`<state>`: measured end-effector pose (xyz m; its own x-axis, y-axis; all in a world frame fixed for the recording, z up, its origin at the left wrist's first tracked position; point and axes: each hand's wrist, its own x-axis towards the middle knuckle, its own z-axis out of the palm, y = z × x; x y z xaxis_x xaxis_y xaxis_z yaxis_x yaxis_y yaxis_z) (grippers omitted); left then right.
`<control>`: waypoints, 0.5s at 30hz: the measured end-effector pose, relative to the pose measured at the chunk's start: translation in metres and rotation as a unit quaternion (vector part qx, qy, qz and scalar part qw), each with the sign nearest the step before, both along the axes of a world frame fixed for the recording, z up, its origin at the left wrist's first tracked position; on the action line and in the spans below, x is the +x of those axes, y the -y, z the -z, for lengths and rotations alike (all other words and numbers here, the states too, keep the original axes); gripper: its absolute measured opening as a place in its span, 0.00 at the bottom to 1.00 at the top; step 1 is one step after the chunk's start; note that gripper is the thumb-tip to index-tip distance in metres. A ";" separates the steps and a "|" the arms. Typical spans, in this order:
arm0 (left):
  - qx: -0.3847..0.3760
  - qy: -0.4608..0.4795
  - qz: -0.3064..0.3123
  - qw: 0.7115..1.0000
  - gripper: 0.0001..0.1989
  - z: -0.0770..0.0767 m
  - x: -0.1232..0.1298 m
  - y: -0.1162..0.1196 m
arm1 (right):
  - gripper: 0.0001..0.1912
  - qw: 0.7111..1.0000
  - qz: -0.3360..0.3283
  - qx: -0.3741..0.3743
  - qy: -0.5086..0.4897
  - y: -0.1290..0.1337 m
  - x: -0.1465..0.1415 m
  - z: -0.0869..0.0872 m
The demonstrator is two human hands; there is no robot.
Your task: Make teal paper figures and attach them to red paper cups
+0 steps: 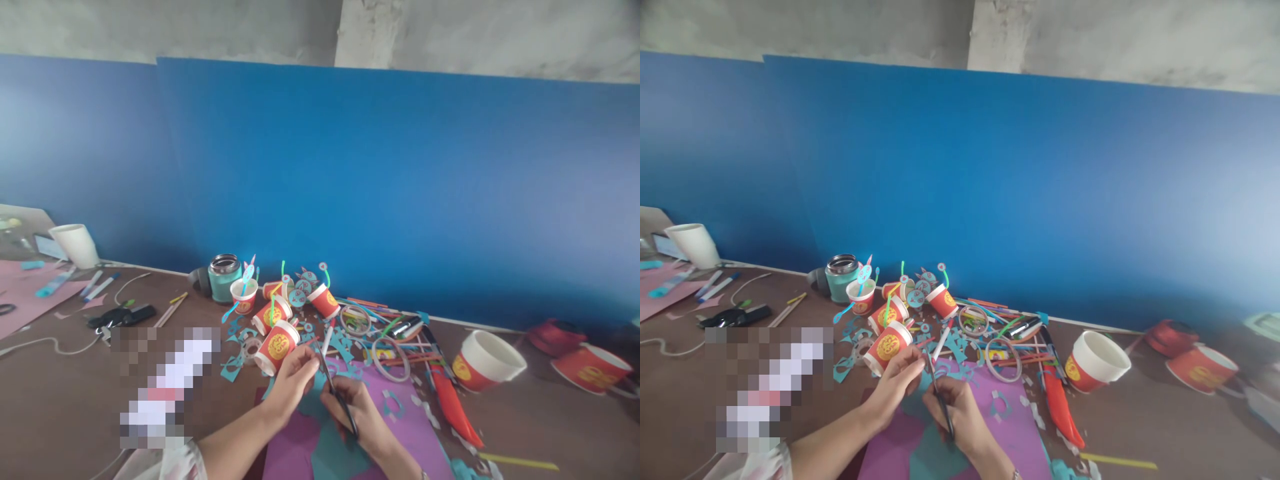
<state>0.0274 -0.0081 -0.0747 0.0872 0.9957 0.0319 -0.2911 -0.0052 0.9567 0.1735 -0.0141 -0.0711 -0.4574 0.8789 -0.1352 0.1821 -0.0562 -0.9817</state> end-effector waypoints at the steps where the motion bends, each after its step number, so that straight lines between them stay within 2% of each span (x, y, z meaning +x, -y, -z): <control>1: 0.000 -0.001 -0.002 1.000 0.16 0.000 0.000 0.000 | 0.19 1.000 0.001 0.002 0.002 0.000 0.000 0.000; 9: 0.002 -0.004 -0.015 1.000 0.15 -0.003 0.000 0.001 | 0.18 1.000 0.002 0.000 0.003 0.001 0.001 -0.002; 15: -0.001 -0.003 0.008 1.000 0.16 -0.001 0.000 0.001 | 0.19 1.000 0.001 -0.016 -0.004 0.000 0.001 0.000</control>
<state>0.0270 -0.0088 -0.0733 0.1029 0.9942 0.0299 -0.2847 0.0007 0.9586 0.1742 -0.0143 -0.0710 -0.4568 0.8751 -0.1599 0.1733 -0.0887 -0.9809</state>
